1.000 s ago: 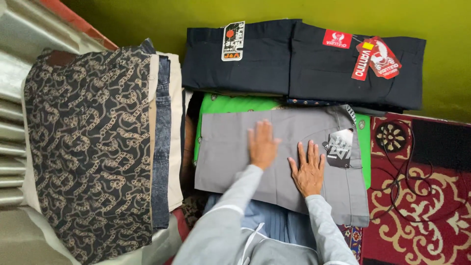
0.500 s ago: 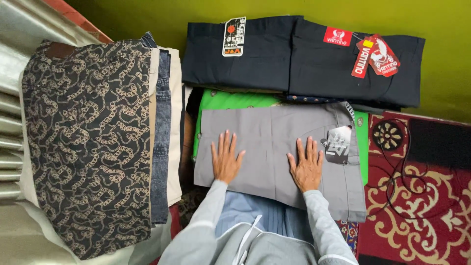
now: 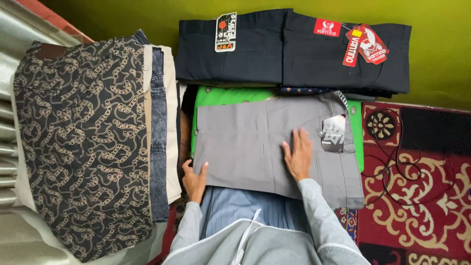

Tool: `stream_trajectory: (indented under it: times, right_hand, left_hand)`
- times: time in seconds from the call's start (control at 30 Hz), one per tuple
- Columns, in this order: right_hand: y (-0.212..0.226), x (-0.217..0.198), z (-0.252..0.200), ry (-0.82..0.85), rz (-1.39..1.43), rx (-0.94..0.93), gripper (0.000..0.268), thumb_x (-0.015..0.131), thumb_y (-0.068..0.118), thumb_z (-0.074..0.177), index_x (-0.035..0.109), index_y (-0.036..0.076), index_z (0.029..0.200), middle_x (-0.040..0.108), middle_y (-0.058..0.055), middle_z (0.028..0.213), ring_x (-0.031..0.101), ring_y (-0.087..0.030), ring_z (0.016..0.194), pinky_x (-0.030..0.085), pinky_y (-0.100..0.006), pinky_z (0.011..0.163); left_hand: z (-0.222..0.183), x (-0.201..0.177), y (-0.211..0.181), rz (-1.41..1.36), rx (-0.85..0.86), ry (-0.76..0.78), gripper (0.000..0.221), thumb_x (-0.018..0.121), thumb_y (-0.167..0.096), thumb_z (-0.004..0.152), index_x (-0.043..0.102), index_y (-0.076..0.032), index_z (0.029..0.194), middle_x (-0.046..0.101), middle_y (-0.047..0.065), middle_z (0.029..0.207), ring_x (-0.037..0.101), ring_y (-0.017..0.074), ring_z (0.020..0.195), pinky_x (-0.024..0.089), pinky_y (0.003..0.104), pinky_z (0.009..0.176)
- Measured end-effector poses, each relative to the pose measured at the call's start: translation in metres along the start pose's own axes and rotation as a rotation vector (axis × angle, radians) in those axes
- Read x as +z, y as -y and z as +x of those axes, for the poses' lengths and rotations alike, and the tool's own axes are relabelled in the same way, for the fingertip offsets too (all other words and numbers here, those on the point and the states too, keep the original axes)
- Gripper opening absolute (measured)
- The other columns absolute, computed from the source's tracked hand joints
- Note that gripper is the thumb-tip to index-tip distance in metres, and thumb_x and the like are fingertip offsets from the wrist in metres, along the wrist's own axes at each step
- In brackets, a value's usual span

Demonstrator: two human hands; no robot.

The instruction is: Folding several pairs of trousers and stacking them.

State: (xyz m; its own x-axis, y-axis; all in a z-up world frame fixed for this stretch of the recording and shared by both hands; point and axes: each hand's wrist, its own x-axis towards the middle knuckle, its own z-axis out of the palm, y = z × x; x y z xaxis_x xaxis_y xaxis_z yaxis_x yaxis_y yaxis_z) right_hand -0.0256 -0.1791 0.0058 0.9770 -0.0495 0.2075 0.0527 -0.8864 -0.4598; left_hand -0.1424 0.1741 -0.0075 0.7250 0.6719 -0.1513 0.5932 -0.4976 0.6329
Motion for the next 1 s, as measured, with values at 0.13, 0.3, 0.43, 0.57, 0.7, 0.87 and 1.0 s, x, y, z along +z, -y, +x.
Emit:
stream_trajectory:
  times: [0.13,0.3,0.43,0.57,0.7,0.87,1.0]
  right_hand:
    - [0.085,0.006,0.028,0.076,0.520,0.041,0.048,0.058,0.026,0.105,0.051,0.008,0.149,0.051,-0.024,0.150,0.047,-0.042,0.139,0.038,-0.054,0.115]
    - [0.157,0.041,0.084,0.415,0.972,0.155,0.065,0.051,0.040,0.107,0.033,0.005,0.159,0.036,-0.028,0.159,0.037,-0.045,0.146,0.036,-0.056,0.119]
    - [0.146,0.072,0.080,0.511,1.063,0.259,0.068,0.050,0.045,0.107,0.030,0.007,0.160,0.029,-0.026,0.163,0.031,-0.044,0.149,0.034,-0.056,0.120]
    - [0.141,0.030,-0.007,0.556,1.348,0.548,0.068,0.052,0.046,0.106,0.033,0.009,0.160,0.033,-0.023,0.162,0.035,-0.040,0.148,0.038,-0.056,0.114]
    - [0.125,-0.020,-0.079,0.750,1.347,0.612,0.062,0.045,0.046,0.106,0.041,0.010,0.157,0.050,-0.018,0.155,0.044,-0.037,0.145,0.041,-0.055,0.113]
    - [0.101,-0.058,-0.043,0.665,1.434,0.574,0.083,0.036,0.071,0.098,0.042,0.015,0.158,0.051,-0.018,0.148,0.046,-0.034,0.139,0.043,-0.054,0.110]
    - [0.066,-0.119,-0.012,0.482,1.510,0.659,0.074,0.039,0.062,0.101,0.042,0.015,0.158,0.052,-0.018,0.150,0.048,-0.032,0.137,0.043,-0.051,0.111]
  left_hand:
    - [0.007,-0.009,0.007,-0.151,-0.151,0.036,0.054,0.084,-0.052,0.079,0.060,-0.033,0.124,0.075,0.011,0.113,0.073,0.0300,0.103,0.060,0.041,0.077]
    - [-0.029,-0.059,-0.067,-0.453,-0.071,0.101,0.047,0.078,-0.028,0.090,0.067,-0.005,0.129,0.069,0.024,0.125,0.062,0.0384,0.123,0.050,0.051,0.101]
    - [-0.036,-0.066,-0.087,-0.509,-0.016,0.122,0.041,0.077,-0.022,0.091,0.069,-0.005,0.128,0.072,0.022,0.119,0.066,0.0295,0.116,0.053,0.047,0.096]
    - [-0.040,-0.065,-0.099,-0.522,0.023,0.119,0.037,0.078,-0.021,0.090,0.072,-0.010,0.124,0.075,0.018,0.111,0.069,0.0240,0.104,0.056,0.043,0.088]
    - [-0.049,-0.058,-0.106,-0.496,0.094,0.103,0.037,0.077,-0.019,0.090,0.071,-0.007,0.125,0.075,0.019,0.108,0.070,0.0219,0.097,0.056,0.041,0.084]
    - [-0.114,-0.061,-0.198,-0.520,0.400,0.291,0.046,0.077,-0.023,0.088,0.069,-0.007,0.130,0.076,0.018,0.112,0.074,0.0309,0.100,0.057,0.043,0.083]
    - [-0.126,-0.028,-0.225,-0.458,0.725,0.499,0.044,0.070,-0.033,0.094,0.068,-0.013,0.133,0.074,0.005,0.094,0.070,0.0203,0.081,0.057,0.030,0.072]
